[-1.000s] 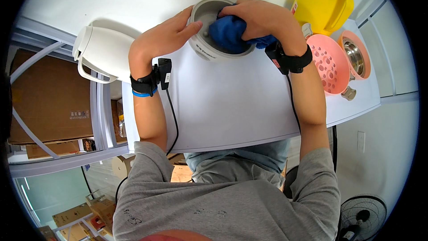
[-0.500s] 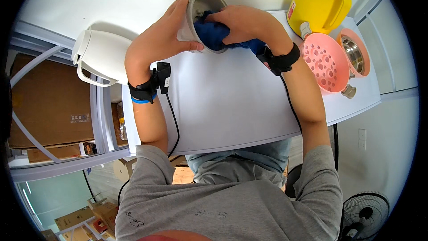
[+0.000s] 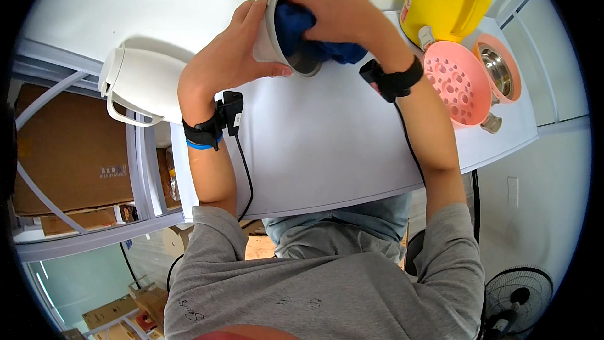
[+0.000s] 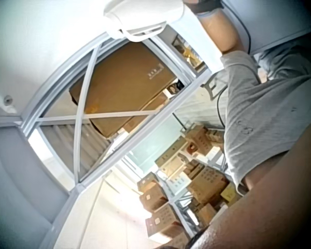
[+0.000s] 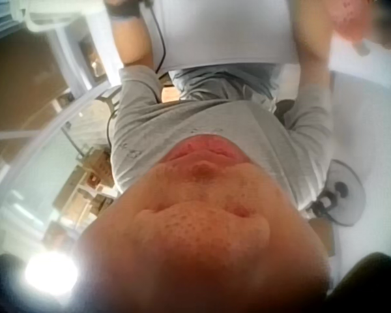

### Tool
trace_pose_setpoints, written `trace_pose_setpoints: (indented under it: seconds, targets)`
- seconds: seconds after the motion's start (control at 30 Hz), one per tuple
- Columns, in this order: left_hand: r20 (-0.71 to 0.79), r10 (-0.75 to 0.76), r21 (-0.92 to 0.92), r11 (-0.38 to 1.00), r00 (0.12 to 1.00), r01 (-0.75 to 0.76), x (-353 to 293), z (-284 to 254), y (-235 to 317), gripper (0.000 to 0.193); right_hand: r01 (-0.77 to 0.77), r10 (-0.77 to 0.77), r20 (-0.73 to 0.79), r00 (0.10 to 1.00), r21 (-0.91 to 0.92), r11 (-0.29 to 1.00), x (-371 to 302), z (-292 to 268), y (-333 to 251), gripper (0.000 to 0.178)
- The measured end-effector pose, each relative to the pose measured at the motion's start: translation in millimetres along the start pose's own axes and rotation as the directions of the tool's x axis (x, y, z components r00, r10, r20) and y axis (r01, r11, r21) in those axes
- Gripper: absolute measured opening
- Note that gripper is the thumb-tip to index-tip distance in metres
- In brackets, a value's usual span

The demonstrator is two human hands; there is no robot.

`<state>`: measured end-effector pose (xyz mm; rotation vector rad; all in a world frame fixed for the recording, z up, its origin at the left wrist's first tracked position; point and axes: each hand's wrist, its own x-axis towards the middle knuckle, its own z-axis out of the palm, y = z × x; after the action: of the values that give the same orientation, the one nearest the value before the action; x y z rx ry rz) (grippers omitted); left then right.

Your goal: The person wipes a pink steamer base with a blue cloth, then wipes a white appliance base. They place a pink perforated tray into the steamer, add a metal bowl, and secure the pink lid. Finally, they wipe a white kettle.

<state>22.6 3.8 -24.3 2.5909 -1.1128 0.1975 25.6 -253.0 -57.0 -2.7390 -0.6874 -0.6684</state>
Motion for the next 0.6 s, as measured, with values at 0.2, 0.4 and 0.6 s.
trace_pose_setpoints:
  seconds: [0.2,0.4,0.6]
  targets:
    - [0.061,-0.136,-0.049,0.989,0.989,0.140,-1.3,-9.6,3.5,0.131,-0.021,-0.036,0.376,0.926,0.147,0.989,1.3,-8.6,-19.3,0.060]
    - [0.073,-0.097,-0.027,0.995,0.993,0.100,0.7,-11.8,4.8,0.132,0.072,-0.097,0.091,0.991,0.243,0.967,-4.4,-24.3,2.9,0.055]
    - [0.077,-0.117,-0.013,0.993,0.990,0.118,-1.4,-12.1,8.3,0.131,-0.142,0.149,-0.062,0.987,0.109,0.984,2.6,-20.0,-6.0,0.051]
